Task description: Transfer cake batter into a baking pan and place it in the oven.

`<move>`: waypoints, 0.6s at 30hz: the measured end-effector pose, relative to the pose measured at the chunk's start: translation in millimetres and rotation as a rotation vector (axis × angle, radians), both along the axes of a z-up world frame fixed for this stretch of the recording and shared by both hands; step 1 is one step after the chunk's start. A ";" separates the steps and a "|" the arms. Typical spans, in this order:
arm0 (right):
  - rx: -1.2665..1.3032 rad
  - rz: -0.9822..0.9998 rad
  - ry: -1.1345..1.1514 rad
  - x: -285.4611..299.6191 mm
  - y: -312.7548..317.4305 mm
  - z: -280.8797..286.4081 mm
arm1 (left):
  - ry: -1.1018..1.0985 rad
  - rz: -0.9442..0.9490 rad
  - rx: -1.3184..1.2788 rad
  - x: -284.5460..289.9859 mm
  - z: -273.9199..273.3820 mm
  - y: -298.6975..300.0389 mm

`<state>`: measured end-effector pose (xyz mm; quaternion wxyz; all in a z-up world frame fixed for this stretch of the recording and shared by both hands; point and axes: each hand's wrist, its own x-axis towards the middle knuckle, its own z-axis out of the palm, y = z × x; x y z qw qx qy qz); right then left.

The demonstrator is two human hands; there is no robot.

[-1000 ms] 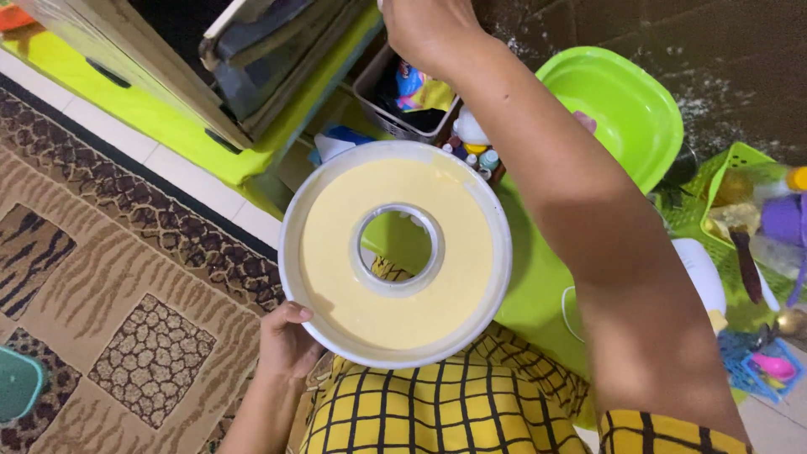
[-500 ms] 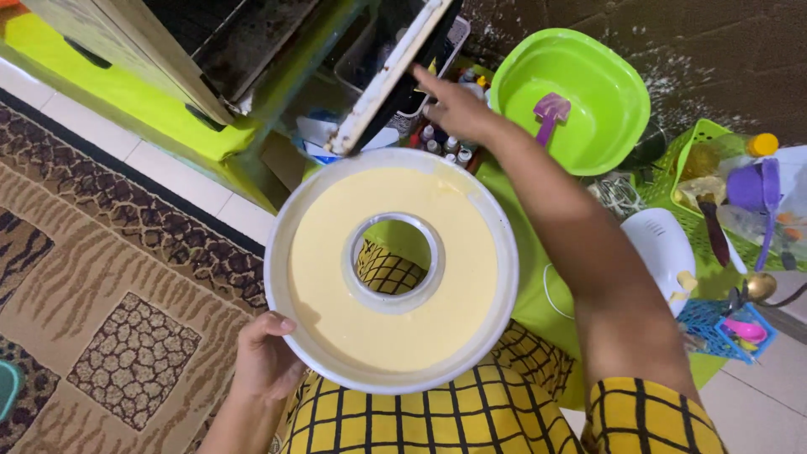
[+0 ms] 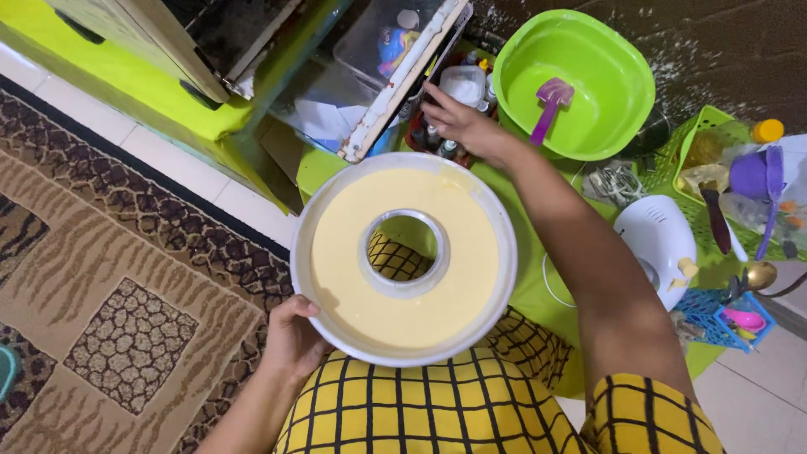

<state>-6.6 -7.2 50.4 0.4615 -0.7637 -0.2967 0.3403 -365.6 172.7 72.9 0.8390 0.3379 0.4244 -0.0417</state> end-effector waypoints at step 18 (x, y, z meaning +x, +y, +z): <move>0.311 -0.495 0.665 -197.4 -172.6 -25.5 | -0.313 -0.180 -0.074 5.4 -179.8 2.7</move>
